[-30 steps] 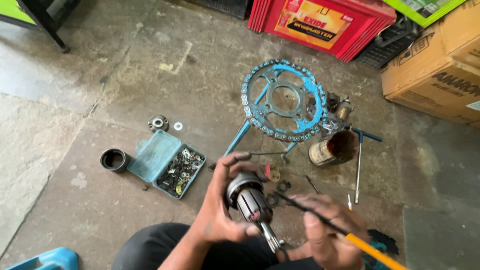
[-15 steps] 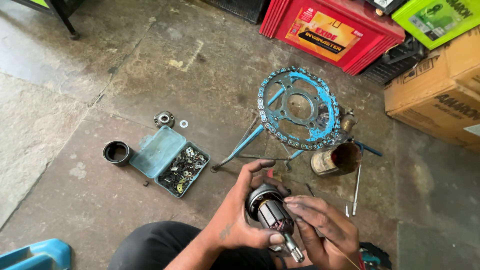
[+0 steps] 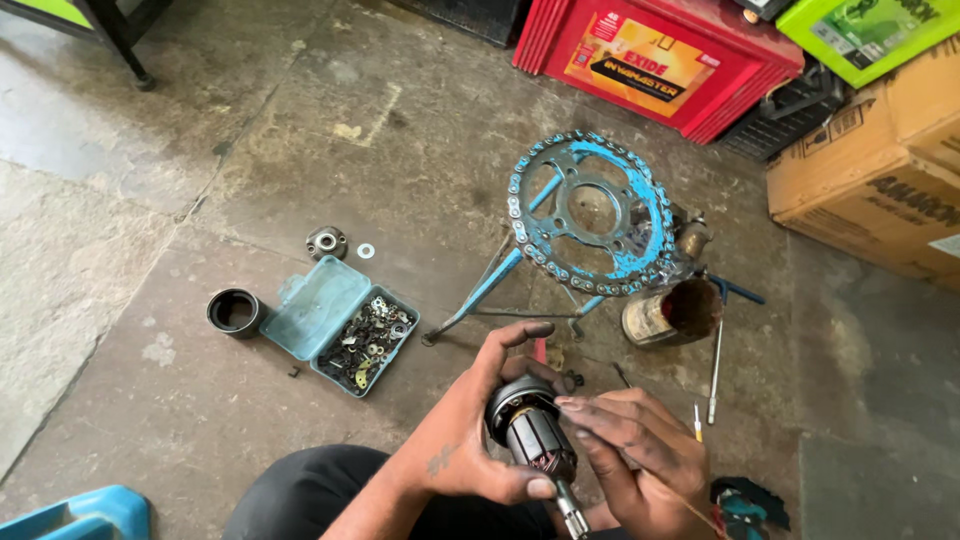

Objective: The person sits on the floor and assembles a cylindrical mechanical component, likely a starter motor. They insert small metal parts into the housing, use a screwdriver to tighten a screw, and apply a red substance from a can to the assembly.

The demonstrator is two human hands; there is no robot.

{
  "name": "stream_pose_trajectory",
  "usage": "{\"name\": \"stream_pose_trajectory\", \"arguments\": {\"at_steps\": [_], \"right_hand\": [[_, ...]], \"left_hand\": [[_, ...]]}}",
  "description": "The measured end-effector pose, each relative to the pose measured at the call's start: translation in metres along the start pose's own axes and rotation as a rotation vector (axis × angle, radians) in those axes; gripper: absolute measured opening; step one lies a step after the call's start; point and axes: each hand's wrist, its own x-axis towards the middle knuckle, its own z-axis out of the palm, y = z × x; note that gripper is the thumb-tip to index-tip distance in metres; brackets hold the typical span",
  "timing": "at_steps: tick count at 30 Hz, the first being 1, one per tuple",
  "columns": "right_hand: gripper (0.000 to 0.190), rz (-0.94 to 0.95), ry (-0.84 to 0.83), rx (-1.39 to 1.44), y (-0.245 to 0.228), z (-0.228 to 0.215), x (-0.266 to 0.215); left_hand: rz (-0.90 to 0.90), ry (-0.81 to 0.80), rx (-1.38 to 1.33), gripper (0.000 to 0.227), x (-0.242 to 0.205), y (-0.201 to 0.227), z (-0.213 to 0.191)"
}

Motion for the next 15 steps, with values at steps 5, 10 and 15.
{"name": "stream_pose_trajectory", "arguments": {"at_steps": [5,10,15], "right_hand": [[0.026,0.105,-0.063,-0.043,-0.005,-0.008,0.001],[0.025,0.072,-0.131,0.035,0.005,-0.018,0.004],[0.024,0.198,-0.199,0.091,0.007,-0.025,0.001]], "left_hand": [[0.011,-0.026,0.092,0.121,0.006,-0.006,0.003],[-0.035,-0.081,0.126,0.119,0.013,-0.008,0.006],[-0.153,-0.114,0.158,0.117,0.02,-0.007,0.011]]}}
